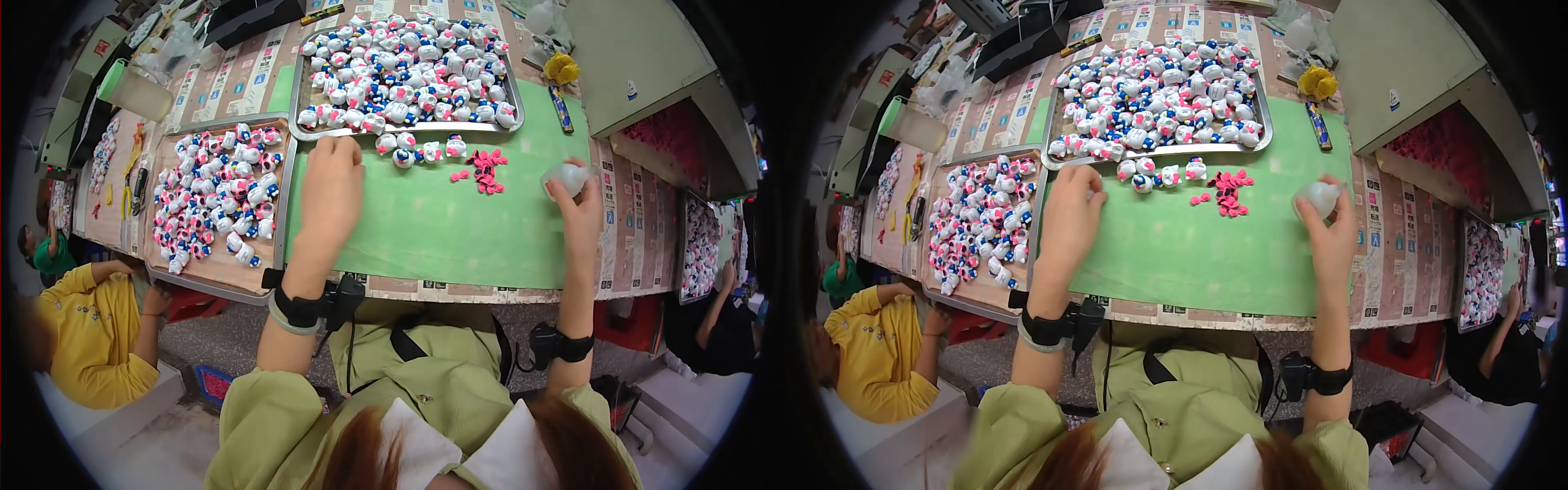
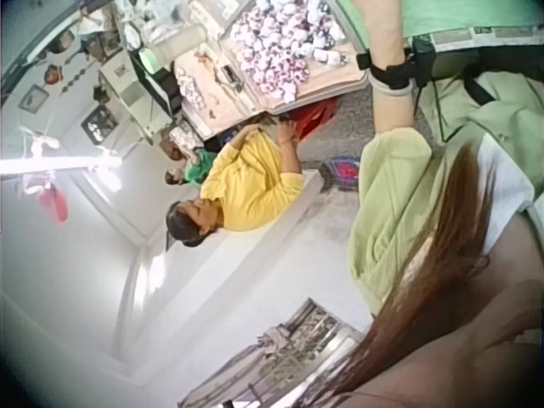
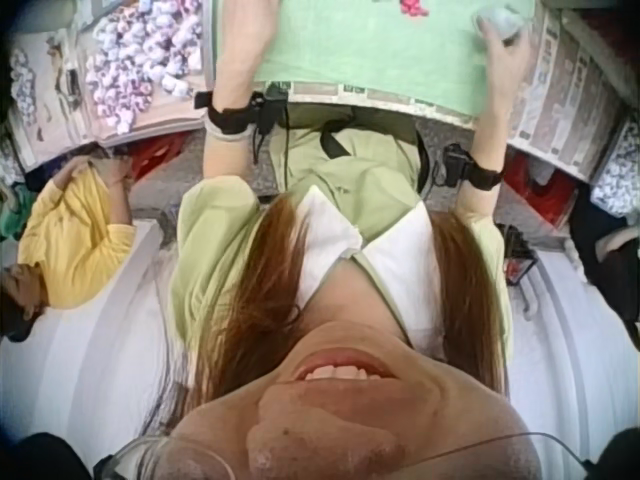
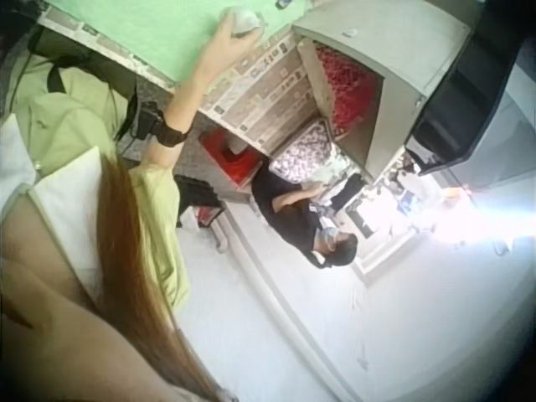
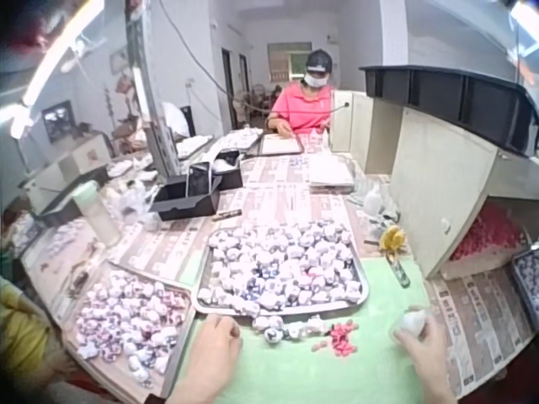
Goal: Use glue to attach small pink bows to white toy cat figurines in a factory workshop.
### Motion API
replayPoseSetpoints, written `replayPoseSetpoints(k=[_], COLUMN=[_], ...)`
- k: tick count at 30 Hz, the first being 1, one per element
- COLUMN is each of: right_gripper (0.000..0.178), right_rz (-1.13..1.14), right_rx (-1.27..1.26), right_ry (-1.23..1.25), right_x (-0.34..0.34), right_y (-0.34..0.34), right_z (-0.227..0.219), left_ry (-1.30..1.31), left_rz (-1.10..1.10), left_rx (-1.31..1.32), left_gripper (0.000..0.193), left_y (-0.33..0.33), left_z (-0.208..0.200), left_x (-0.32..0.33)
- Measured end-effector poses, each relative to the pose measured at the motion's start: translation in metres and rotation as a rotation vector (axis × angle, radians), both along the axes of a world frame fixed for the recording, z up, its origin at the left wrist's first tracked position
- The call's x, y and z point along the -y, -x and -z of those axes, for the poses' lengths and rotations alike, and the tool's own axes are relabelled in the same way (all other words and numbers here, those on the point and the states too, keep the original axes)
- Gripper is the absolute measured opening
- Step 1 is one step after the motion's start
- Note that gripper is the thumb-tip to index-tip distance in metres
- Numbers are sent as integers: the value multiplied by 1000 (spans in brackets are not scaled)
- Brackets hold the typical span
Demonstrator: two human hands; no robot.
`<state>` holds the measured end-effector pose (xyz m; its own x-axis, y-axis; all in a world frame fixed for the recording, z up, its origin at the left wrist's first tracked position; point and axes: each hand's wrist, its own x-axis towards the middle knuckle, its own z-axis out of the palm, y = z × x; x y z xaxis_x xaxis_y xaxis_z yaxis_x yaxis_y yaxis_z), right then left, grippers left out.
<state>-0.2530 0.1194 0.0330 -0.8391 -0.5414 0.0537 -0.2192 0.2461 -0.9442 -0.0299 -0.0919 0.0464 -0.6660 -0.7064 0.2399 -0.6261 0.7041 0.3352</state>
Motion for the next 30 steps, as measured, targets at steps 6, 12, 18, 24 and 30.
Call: replayPoseSetpoints(k=[6, 12, 18, 24, 30], right_gripper=[35, 46, 38, 46, 43], right_rz=[2, -189, -276, -232, -114], right_rx=[131, 746, 707, 641, 128], right_ry=[171, 417, 354, 291, 170], right_x=[-6, -3, -7, 2, -7], right_y=[-24, -82, -108, -100, -82], right_z=[-31, -54, -50, -37, -24], left_ry=[-1293, -1908, -1641, -1583, -1677], left_rz=[-25, 48, 53, -19, 1], left_rx=[-841, -995, -884, -919, -862], left_gripper=[16, 23, 32, 39, 42], left_y=[-21, -22, -20, -23, -19], left_z=[-27, -23, -22, -12, -8], left_x=[-25, -62, -82, -85, -93])
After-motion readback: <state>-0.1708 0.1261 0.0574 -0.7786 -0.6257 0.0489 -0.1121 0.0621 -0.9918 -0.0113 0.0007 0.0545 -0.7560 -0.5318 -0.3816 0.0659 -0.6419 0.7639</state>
